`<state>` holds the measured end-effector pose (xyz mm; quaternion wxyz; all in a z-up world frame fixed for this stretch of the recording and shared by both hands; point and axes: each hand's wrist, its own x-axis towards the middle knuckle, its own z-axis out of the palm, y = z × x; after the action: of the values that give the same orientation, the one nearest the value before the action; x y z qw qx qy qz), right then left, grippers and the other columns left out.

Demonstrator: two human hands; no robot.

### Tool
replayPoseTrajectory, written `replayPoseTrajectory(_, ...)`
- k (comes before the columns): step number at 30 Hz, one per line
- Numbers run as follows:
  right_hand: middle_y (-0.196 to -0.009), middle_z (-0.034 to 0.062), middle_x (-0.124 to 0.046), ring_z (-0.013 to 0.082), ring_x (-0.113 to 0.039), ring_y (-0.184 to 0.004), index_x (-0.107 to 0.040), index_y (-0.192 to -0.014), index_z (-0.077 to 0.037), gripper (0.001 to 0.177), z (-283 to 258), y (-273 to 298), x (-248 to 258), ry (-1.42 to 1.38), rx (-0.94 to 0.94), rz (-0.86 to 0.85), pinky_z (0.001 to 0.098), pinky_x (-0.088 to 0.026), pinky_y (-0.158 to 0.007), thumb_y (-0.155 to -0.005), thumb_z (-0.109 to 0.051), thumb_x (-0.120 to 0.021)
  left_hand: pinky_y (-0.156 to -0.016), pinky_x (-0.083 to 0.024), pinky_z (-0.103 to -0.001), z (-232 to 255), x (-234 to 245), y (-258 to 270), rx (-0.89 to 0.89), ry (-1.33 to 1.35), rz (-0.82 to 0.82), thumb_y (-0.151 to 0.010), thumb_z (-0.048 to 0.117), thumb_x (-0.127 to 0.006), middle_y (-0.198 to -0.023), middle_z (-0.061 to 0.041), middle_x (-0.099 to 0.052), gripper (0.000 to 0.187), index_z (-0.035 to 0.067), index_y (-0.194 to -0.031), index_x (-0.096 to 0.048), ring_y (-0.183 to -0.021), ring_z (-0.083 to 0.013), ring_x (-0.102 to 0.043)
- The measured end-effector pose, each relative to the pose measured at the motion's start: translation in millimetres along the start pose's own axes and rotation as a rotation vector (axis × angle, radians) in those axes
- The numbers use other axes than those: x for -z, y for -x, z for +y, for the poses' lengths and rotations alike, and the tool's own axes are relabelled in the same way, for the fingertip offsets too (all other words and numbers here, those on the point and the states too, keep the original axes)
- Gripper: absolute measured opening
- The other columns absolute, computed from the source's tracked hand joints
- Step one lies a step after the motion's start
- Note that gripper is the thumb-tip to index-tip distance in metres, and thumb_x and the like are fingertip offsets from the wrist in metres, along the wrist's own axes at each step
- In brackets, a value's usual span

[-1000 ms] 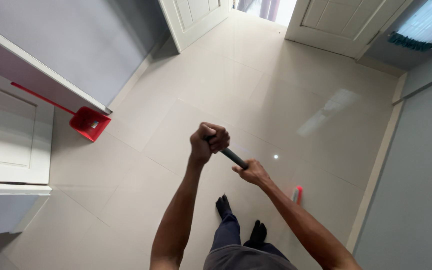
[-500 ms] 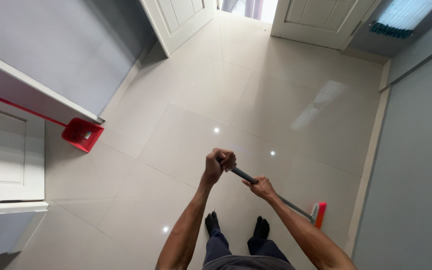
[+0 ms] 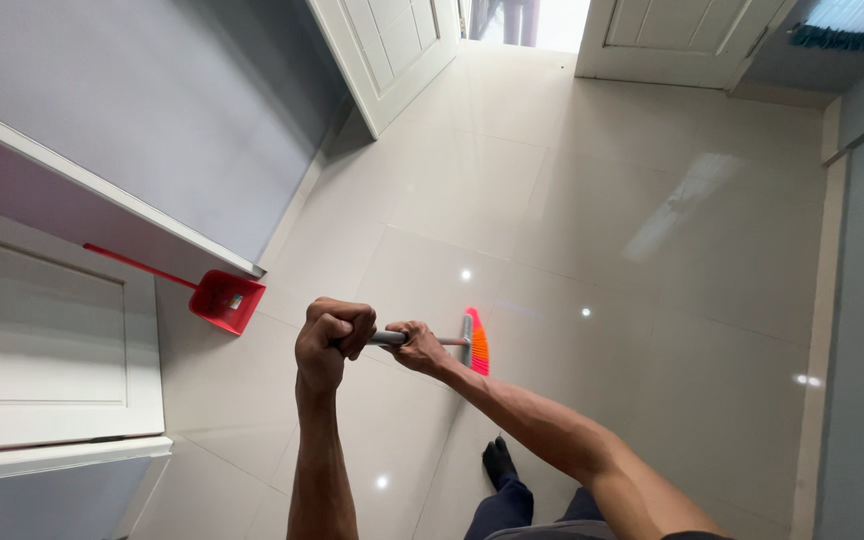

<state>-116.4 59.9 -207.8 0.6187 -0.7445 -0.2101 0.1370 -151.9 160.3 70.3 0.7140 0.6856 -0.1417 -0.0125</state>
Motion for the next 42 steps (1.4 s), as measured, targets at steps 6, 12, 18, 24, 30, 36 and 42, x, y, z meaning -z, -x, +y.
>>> replayPoseTrajectory(6, -0.058, 0.0124, -0.045, 0.0177, -0.032, -0.048, -0.053, -0.064, 0.000, 0.030, -37, -10, -35, 0.134, 0.195, 0.071, 0.0368, -0.035, -0.046, -0.091, -0.007, -0.063, -0.041, -0.021, -0.029, 17, 7, 25, -0.117, 0.036, 0.113, -0.073, 0.017, -0.040, -0.045, -0.003, -0.028, 0.027, 0.006, -0.050, -0.030, -0.040, -0.0122, -0.024)
replayPoseTrajectory(12, -0.042, 0.0069, -0.043, 0.0152, -0.036, -0.038, -0.053, -0.055, -0.005, 0.046, -53, 59, 7, 0.246, 0.006, 0.031, 0.0384, -0.032, -0.038, -0.098, -0.014, -0.061, -0.041, -0.021, -0.028, 24, -5, 43, -0.141, 0.281, 0.067, -0.074, 0.019, -0.043, -0.043, -0.002, -0.026, 0.030, 0.009, -0.050, -0.028, -0.039, -0.0112, -0.021)
replayPoseTrajectory(18, -0.048, 0.0025, -0.050, 0.0124, -0.043, -0.041, -0.057, -0.058, -0.006, 0.039, 31, 204, 108, 0.314, -0.296, 0.164, 0.0355, -0.035, -0.038, -0.091, -0.026, -0.066, -0.043, -0.024, -0.031, -62, -114, 43, 0.010, 0.575, -0.126, -0.079, 0.023, -0.047, -0.043, -0.003, -0.029, 0.034, 0.010, -0.051, -0.032, -0.039, -0.0142, -0.024)
replayPoseTrajectory(24, -0.058, 0.0031, -0.058, 0.0152, -0.053, -0.050, -0.063, -0.072, -0.009, 0.030, 113, 353, 191, 0.444, -0.690, 0.252, 0.0388, -0.044, -0.046, -0.091, -0.032, -0.067, -0.062, -0.042, -0.035, -165, -261, 77, 0.370, 0.715, 0.057, -0.088, 0.028, -0.037, -0.050, -0.004, -0.034, 0.036, 0.012, -0.055, -0.038, -0.050, -0.0193, -0.036)
replayPoseTrajectory(30, -0.058, 0.0007, -0.058, 0.0139, -0.055, -0.054, -0.063, -0.068, -0.008, 0.046, 123, 437, 208, 0.374, -0.777, 0.127, 0.0389, -0.046, -0.054, -0.091, -0.046, -0.070, -0.063, -0.042, -0.037, -221, -318, 123, 0.551, 0.659, 0.033, -0.083, 0.022, -0.035, -0.047, -0.006, -0.032, 0.032, 0.014, -0.052, -0.033, -0.048, -0.0216, -0.036)
replayPoseTrajectory(36, -0.052, -0.0020, -0.052, 0.0124, -0.050, -0.047, -0.062, -0.063, -0.011, 0.057, 117, 397, 161, 0.409, -0.776, 0.040, 0.0363, -0.040, -0.045, -0.089, -0.062, -0.067, -0.055, -0.036, -0.036, -201, -260, 131, 0.462, 0.605, 0.002, -0.081, 0.023, -0.034, -0.047, -0.004, -0.029, 0.031, 0.014, -0.052, -0.030, -0.047, -0.0187, -0.031)
replayPoseTrajectory(42, -0.047, -0.0015, -0.046, 0.0123, -0.046, -0.042, -0.053, -0.057, -0.011, 0.069, 83, 255, 58, 0.396, -0.511, -0.061, 0.0378, -0.038, -0.039, -0.087, -0.072, -0.060, -0.046, -0.028, -0.032, -103, -105, 118, 0.282, 0.463, -0.002, -0.078, 0.020, -0.036, -0.047, -0.002, -0.024, 0.030, 0.014, -0.051, -0.025, -0.046, -0.0159, -0.025)
